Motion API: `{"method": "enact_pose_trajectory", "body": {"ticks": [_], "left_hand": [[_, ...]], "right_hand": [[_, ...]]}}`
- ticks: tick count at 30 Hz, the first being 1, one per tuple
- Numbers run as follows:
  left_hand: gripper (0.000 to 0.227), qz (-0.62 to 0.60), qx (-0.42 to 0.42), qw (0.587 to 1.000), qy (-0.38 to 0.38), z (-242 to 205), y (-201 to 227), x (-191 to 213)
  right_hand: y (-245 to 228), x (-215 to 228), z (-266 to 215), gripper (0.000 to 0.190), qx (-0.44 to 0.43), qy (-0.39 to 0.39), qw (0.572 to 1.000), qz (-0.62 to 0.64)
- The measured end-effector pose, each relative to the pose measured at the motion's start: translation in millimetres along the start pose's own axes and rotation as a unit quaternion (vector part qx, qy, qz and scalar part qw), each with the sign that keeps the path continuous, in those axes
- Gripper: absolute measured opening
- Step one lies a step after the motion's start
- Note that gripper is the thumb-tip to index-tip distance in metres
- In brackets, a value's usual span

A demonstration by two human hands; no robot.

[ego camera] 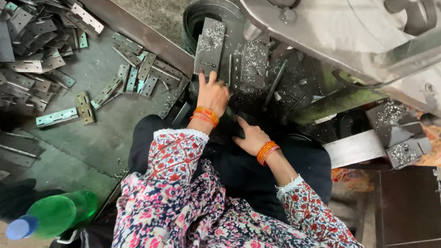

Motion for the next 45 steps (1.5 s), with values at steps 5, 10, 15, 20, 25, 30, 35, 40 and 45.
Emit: {"method": "enact_pose_trajectory", "body": {"ticks": [5,10,15,20,25,30,35,40,45], "left_hand": [[0.031,0.059,0.004,0.978,0.199,-6,3,3],[0.027,0.06,-0.008,0.981,0.182,6,6,1],[0.03,-0.07,-0.026,0.945,0.318,-17,0,45],[0.023,-0.394,0.083,0.871,0.283,-10,-37,34],[0.029,-0.667,0.064,0.716,0.194,32,-42,-15],[0.046,-0.233,0.124,0.915,0.304,36,-49,8],[0.044,-0.118,0.113,0.958,0.237,37,-53,15],[0.041,-0.107,0.024,0.989,0.097,27,-18,5],[0.032,0.004,0.043,0.996,0.08,36,-11,-13]], "right_hand": [[3,-2,1,0.083,0.011,0.014,1.0,0.0],[6,-4,-2,0.083,0.015,0.014,1.0,0.001],[15,3,10,0.076,0.056,0.069,0.996,0.01],[34,38,33,0.072,0.062,0.255,0.934,0.243],[46,73,61,0.053,0.141,0.327,0.822,0.445],[38,86,68,0.032,0.102,0.399,0.862,0.295],[-5,62,86,0.039,0.164,0.342,0.925,-0.01],[-13,55,80,0.044,0.176,0.323,0.93,-0.016],[-1,40,21,0.059,0.104,0.194,0.976,-0.003]]}}
Point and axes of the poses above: each hand's wrist, its own z-axis towards the middle knuckle, its own x-axis out of the back of the hand, y = z × x, the point moved 5 cm from there along z, towards the middle knuckle, and after that the axes turned 4 degrees about -y, right-handed, at the moved point
